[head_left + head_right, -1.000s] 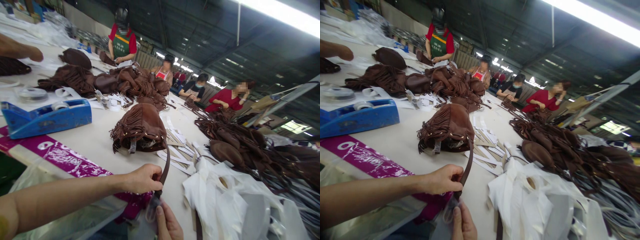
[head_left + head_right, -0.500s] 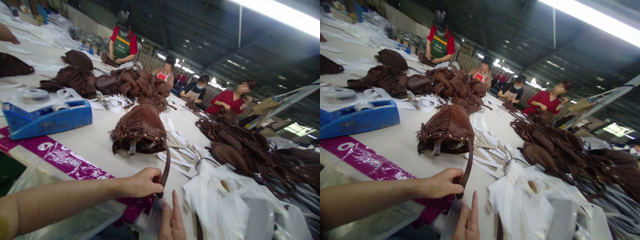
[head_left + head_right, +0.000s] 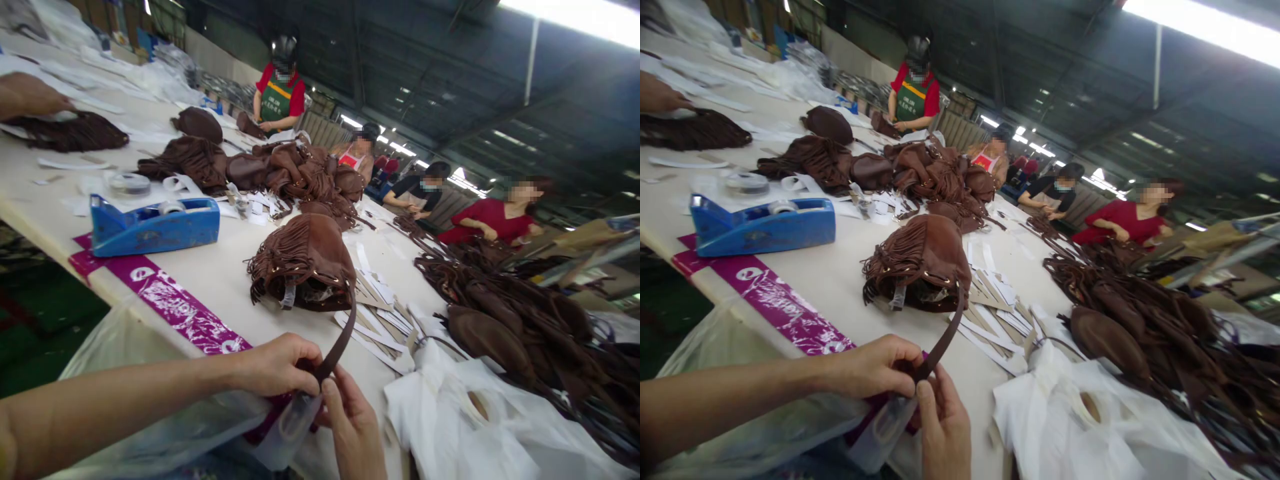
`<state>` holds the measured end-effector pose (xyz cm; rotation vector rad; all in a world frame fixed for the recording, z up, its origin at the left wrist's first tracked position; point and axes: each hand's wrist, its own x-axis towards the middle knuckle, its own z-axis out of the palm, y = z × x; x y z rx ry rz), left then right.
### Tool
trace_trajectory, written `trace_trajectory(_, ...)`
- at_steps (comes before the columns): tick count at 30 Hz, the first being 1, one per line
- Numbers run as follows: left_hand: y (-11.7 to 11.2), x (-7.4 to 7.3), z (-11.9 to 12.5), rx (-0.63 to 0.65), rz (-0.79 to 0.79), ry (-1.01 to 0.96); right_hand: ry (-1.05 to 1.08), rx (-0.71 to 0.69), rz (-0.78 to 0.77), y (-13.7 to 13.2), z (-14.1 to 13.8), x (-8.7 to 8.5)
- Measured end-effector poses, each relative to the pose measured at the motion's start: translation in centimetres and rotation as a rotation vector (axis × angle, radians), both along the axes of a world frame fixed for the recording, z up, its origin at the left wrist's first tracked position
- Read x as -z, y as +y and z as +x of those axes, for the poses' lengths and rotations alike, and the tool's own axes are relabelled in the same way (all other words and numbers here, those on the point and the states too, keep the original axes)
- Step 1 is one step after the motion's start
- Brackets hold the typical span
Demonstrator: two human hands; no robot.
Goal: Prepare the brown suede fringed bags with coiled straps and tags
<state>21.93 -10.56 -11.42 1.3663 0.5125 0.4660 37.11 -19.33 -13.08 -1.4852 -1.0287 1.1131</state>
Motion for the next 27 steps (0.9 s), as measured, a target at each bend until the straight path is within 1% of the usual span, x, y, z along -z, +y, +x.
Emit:
trace_trajectory(2, 0.1, -0.2, -0.9, 0.013, 0.0, -0.027, 0.032, -0.078, 0.005, 1.4, -0.4, -1.3)
trace_trajectory(3, 0.1, 0.0, -1.2, -0.024, -0.007, -0.041, 0.04, -0.092, 0.001, 2.0, -0.8, -1.7)
trace_trajectory(4, 0.0, 0.4, -1.4, -0.098, -0.025, -0.057, 0.045, -0.096, -0.011, 2.6, -1.2, -1.9)
trace_trajectory(5, -0.1, 0.9, -1.6, -0.2, -0.05, -0.077, 0.05, -0.098, -0.029, 3.0, -1.6, -1.9)
trace_trajectory(7, -0.4, 2.0, -1.9, -0.427, -0.093, -0.106, 0.074, -0.083, -0.062, 3.6, -2.3, -1.6)
trace_trajectory(8, -0.6, 2.4, -2.1, -0.513, -0.094, -0.101, 0.086, -0.08, -0.076, 3.8, -2.6, -1.3)
trace_trajectory(9, -0.9, 2.6, -2.4, -0.57, -0.076, -0.074, 0.096, -0.079, -0.087, 4.0, -2.8, -0.9)
trace_trajectory(10, -1.2, 2.6, -2.7, -0.595, -0.04, -0.028, 0.105, -0.085, -0.095, 4.1, -3.0, -0.6)
trace_trajectory(12, -1.9, 2.4, -3.2, -0.561, 0.023, 0.062, 0.122, -0.112, -0.091, 4.4, -3.2, -0.2)
trace_trajectory(13, -2.1, 2.3, -3.4, -0.518, 0.01, 0.074, 0.126, -0.125, -0.081, 4.6, -3.2, -0.1)
trace_trajectory(14, -2.4, 2.1, -3.5, -0.467, -0.044, 0.06, 0.129, -0.138, -0.074, 4.7, -3.2, 0.0)
trace_trajectory(16, -2.7, 2.0, -3.5, -0.375, -0.222, -0.012, 0.118, -0.164, -0.076, 5.0, -3.2, 0.2)
trace_trajectory(17, -2.9, 2.0, -3.5, -0.35, -0.311, -0.053, 0.108, -0.169, -0.085, 5.2, -3.1, 0.4)
trace_trajectory(20, -3.1, 1.8, -3.9, -0.347, -0.486, -0.159, 0.086, -0.174, -0.115, 5.5, -2.6, 0.8)
trace_trajectory(22, -3.2, 1.5, -4.5, -0.308, -0.568, -0.19, 0.084, -0.168, -0.116, 5.7, -2.3, 0.9)
trace_trajectory(24, -3.4, 1.3, -5.2, -0.242, -0.6, -0.173, 0.078, -0.195, -0.12, 5.8, -2.0, 0.7)
trace_trajectory(27, -3.5, 1.3, -5.6, -0.185, -0.566, -0.137, 0.026, -0.242, -0.089, 5.9, -2.1, -0.2)
